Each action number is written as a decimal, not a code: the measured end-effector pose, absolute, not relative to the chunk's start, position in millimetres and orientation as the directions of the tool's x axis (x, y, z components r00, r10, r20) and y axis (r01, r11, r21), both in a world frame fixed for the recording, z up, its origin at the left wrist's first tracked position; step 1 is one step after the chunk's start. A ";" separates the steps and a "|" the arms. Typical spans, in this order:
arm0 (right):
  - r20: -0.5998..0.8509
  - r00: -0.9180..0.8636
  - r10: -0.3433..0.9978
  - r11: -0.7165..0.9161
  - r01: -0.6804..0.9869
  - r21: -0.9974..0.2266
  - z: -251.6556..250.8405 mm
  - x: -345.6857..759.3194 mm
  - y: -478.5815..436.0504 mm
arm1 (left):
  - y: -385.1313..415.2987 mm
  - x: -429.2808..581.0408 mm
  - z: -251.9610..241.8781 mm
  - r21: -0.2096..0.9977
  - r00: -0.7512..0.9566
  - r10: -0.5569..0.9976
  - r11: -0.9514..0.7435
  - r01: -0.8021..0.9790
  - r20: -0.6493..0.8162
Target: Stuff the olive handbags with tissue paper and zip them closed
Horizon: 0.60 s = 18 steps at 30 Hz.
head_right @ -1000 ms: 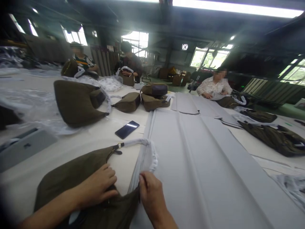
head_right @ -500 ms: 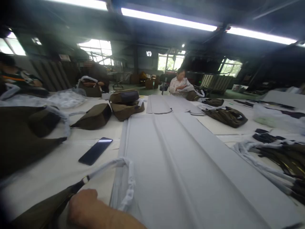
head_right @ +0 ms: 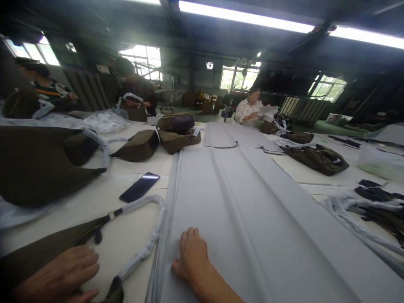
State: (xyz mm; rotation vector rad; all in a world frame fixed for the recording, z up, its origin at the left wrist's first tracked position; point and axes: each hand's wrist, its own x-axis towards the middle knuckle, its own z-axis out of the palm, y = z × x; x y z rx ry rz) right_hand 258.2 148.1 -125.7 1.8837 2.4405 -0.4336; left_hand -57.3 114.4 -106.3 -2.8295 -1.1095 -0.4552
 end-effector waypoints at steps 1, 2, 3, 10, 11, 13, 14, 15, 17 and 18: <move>-0.213 -0.261 0.941 0.220 0.955 -0.199 -125.1 253.0 146.6 | 114.5 -53.2 -105.9 0.035 0.706 0.654 -0.740 0.672 0.272; -0.229 -0.260 0.938 0.214 0.954 -0.209 -124.2 250.5 146.8 | 113.7 -49.1 -105.4 0.026 0.719 0.650 -0.746 0.665 0.245; -0.238 -0.264 0.935 0.210 0.950 -0.230 -123.7 250.9 148.5 | 112.3 -45.2 -105.1 0.019 0.731 0.646 -0.752 0.659 0.219; -0.197 -0.257 0.946 0.109 0.827 -0.551 -135.7 296.2 168.2 | 100.1 -17.7 -108.1 0.094 0.632 0.748 -0.657 0.748 0.200; -0.205 -0.252 0.946 0.080 0.793 -0.603 -138.2 301.6 169.0 | 99.2 -10.5 -108.0 0.135 0.596 0.769 -0.632 0.763 0.230; -0.233 -0.244 0.941 0.018 0.726 -0.688 -143.1 308.9 169.2 | 98.5 8.7 -106.0 0.257 0.514 0.813 -0.577 0.776 0.274; -0.246 -0.246 0.937 -0.008 0.692 -0.722 -145.1 311.2 169.3 | 98.6 20.4 -103.9 0.342 0.466 0.838 -0.542 0.767 0.283; -0.254 -0.249 0.935 -0.028 0.660 -0.751 -146.6 313.1 170.0 | 99.1 33.3 -101.3 0.438 0.415 0.862 -0.506 0.743 0.291; -0.243 -0.250 0.937 -0.045 0.604 -0.796 -146.9 317.6 173.1 | 102.2 60.3 -95.5 0.635 0.305 0.909 -0.416 0.651 0.283; -0.225 -0.247 0.943 -0.042 0.582 -0.812 -145.4 320.5 175.2 | 105.2 73.7 -92.8 0.733 0.247 0.937 -0.346 0.585 0.246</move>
